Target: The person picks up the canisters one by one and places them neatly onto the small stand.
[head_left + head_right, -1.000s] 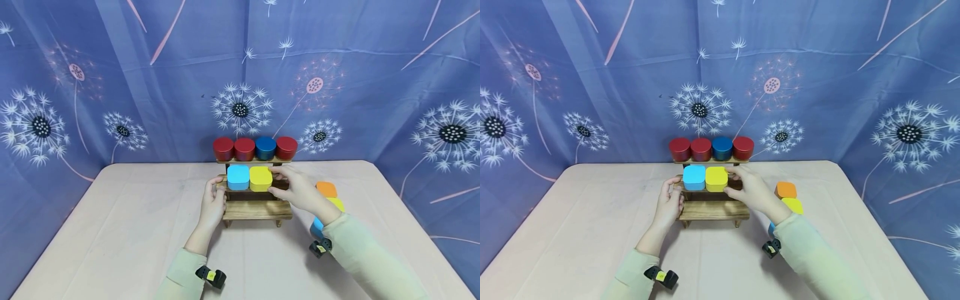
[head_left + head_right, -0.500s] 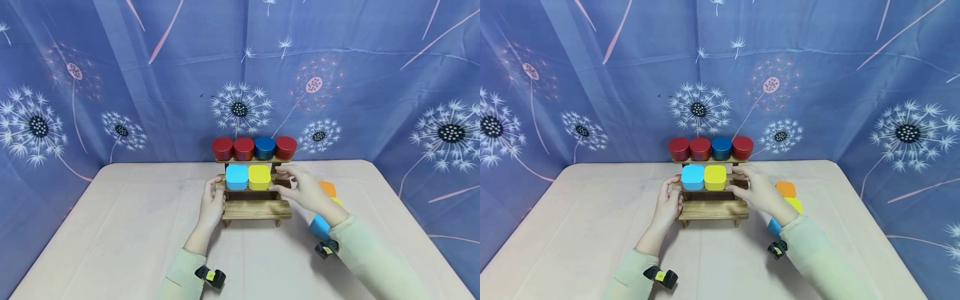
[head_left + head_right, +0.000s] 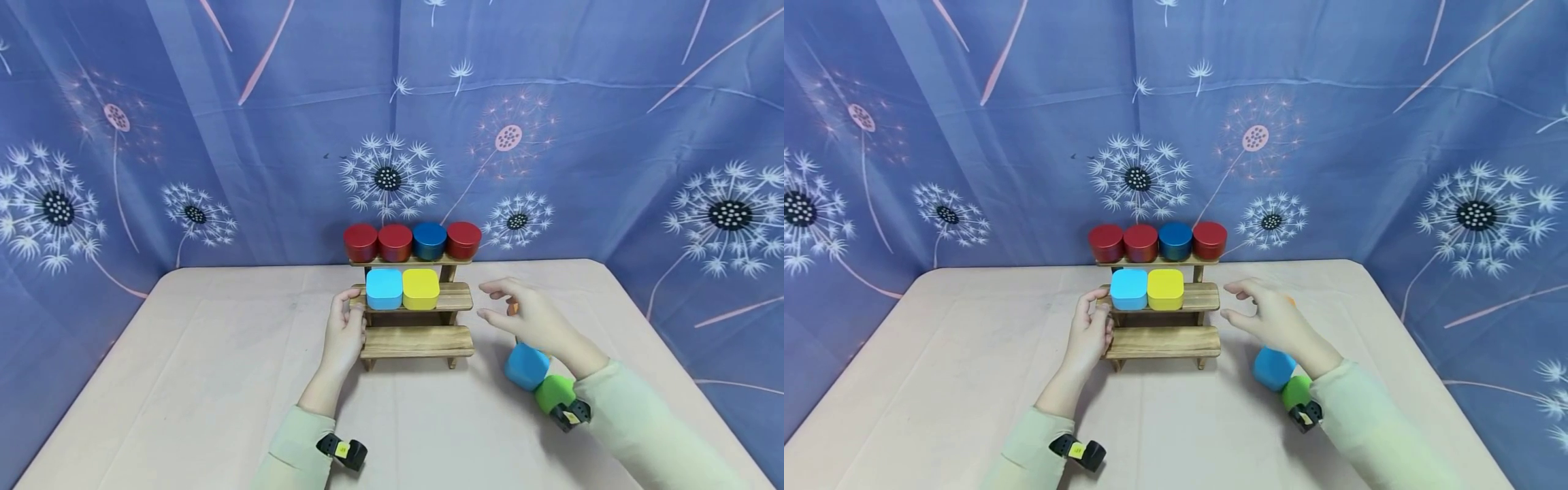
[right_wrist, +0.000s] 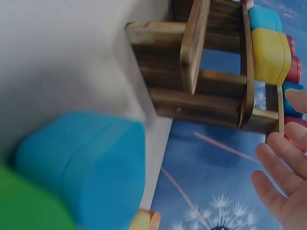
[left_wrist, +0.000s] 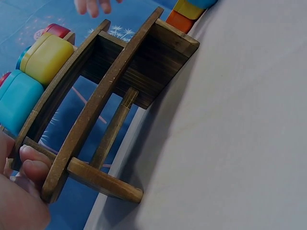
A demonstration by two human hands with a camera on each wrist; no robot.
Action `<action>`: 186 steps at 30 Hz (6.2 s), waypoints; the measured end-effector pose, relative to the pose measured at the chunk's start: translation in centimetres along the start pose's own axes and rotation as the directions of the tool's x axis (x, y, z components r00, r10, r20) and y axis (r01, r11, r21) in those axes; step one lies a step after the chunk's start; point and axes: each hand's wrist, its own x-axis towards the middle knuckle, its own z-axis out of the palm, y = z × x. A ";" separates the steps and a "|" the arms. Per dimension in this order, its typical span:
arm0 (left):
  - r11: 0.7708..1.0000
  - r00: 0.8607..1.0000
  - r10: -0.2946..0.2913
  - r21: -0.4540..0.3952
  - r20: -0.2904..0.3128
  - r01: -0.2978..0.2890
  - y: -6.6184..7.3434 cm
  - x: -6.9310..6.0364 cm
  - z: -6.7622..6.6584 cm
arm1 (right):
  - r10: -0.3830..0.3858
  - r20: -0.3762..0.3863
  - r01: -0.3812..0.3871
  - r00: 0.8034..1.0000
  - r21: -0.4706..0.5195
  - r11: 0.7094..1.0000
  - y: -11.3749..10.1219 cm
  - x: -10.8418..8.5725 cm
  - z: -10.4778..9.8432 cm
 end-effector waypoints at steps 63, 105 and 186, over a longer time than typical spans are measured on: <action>0.998 0.998 -0.055 0.018 0.004 0.055 2.9 -1.6 0.3 | 0.206 0.254 -0.215 0.945 0.007 0.977 10.8 -6.5 -3.1; 0.997 0.998 -0.064 0.034 0.004 0.064 3.0 -1.6 0.3 | 0.114 0.039 -0.119 0.993 0.145 0.982 5.9 -3.1 -3.8; 0.994 0.990 -0.113 -0.009 -0.085 0.113 0.3 -0.3 0.0 | 0.097 -0.007 -0.092 0.995 0.266 0.960 0.7 1.2 2.2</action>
